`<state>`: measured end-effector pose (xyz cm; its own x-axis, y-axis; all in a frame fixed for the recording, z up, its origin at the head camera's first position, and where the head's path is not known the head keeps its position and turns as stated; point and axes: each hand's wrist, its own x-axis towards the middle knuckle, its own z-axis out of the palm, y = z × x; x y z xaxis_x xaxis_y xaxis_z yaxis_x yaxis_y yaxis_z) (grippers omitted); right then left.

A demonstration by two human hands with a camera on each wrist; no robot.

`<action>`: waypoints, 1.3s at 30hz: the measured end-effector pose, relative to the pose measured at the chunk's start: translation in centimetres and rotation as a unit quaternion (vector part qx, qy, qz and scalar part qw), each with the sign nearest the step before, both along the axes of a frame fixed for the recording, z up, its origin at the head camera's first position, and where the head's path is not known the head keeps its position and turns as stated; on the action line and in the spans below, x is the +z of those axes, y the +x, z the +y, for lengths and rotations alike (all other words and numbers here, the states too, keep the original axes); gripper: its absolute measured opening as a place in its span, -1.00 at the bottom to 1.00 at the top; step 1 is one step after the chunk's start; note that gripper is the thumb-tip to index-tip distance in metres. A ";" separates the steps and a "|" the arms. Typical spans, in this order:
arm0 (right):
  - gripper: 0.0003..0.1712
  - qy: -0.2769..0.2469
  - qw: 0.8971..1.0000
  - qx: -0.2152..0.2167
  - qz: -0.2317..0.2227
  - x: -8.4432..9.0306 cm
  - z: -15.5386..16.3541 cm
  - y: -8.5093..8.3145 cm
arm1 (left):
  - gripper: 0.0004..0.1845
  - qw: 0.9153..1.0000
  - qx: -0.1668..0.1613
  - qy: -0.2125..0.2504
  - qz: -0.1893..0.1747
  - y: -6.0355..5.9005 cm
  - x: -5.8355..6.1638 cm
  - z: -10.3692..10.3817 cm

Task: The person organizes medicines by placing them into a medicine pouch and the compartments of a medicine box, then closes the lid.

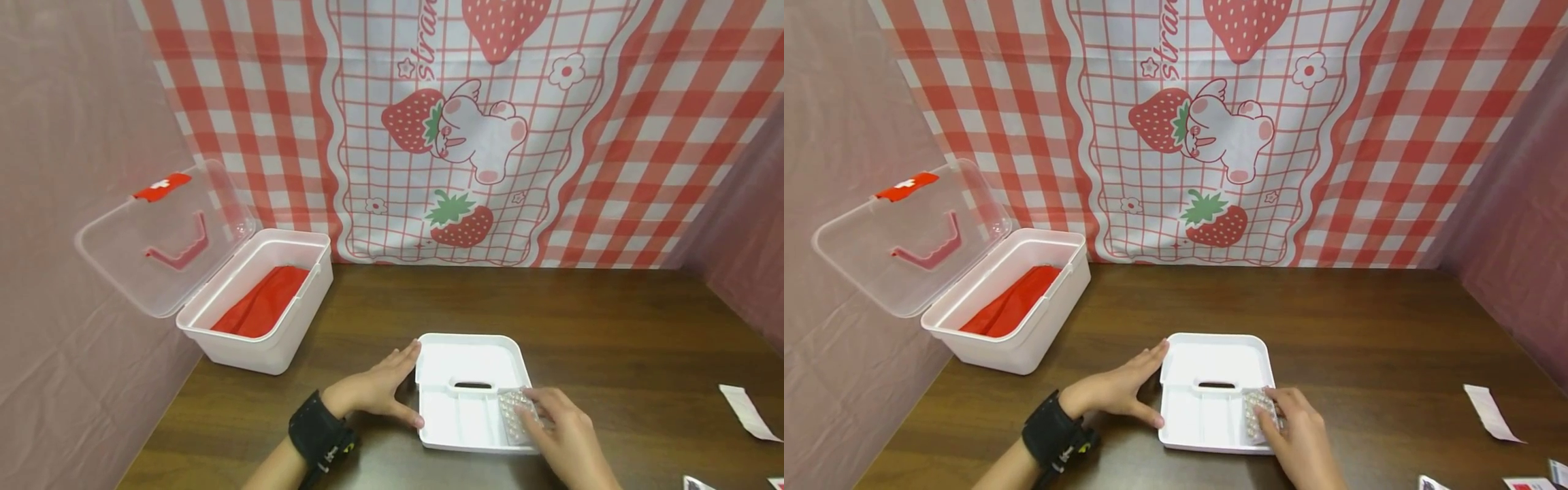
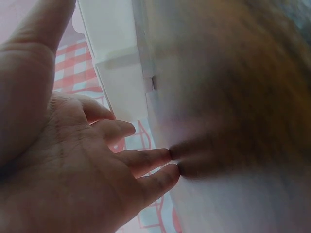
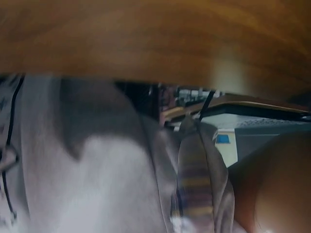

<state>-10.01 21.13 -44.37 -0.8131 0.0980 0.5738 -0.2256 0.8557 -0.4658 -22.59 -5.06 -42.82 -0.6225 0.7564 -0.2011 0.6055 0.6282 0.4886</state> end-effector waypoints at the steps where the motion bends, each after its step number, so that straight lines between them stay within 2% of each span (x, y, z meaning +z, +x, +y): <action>1: -0.66 0.020 1.000 0.010 0.010 -0.1 -0.1 0.1 | 0.24 1.000 0.002 -0.001 0.000 0.0 0.0 0.0; 6: -0.59 0.109 0.991 0.048 0.068 -0.9 0.2 0.1 | 0.22 1.000 0.007 -0.007 0.008 0.1 0.1 0.2; 10: -0.42 0.131 0.986 0.052 0.084 -1.2 0.8 0.2 | 0.22 1.000 0.002 -0.007 0.010 0.1 -0.1 0.2; 15: -0.68 0.134 0.988 0.053 0.058 -1.4 1.3 0.5 | 0.22 1.000 -0.002 -0.004 0.006 0.1 -0.1 0.2; 17: -0.72 0.132 0.989 0.051 0.041 -1.4 1.3 0.5 | 0.22 1.000 -0.002 -0.003 0.007 0.1 0.0 0.1; 25: -0.65 0.135 0.989 0.058 -0.004 -0.7 1.3 0.0 | 0.23 1.000 0.003 -0.006 0.013 0.1 -0.2 0.1; 32: -0.63 0.099 0.992 0.054 -0.061 0.2 1.4 -0.7 | 0.23 1.000 0.000 -0.002 0.009 0.0 -0.3 0.0; 39: -0.70 0.076 0.991 0.042 -0.106 0.2 1.6 -0.9 | 0.23 1.000 0.001 -0.003 0.005 0.1 -0.3 0.0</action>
<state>-10.95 22.70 -44.17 -0.9184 -0.0492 0.3927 -0.2095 0.9022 -0.3770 -22.52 -5.02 -43.09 -0.6268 0.7534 -0.1987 0.6087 0.6327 0.4788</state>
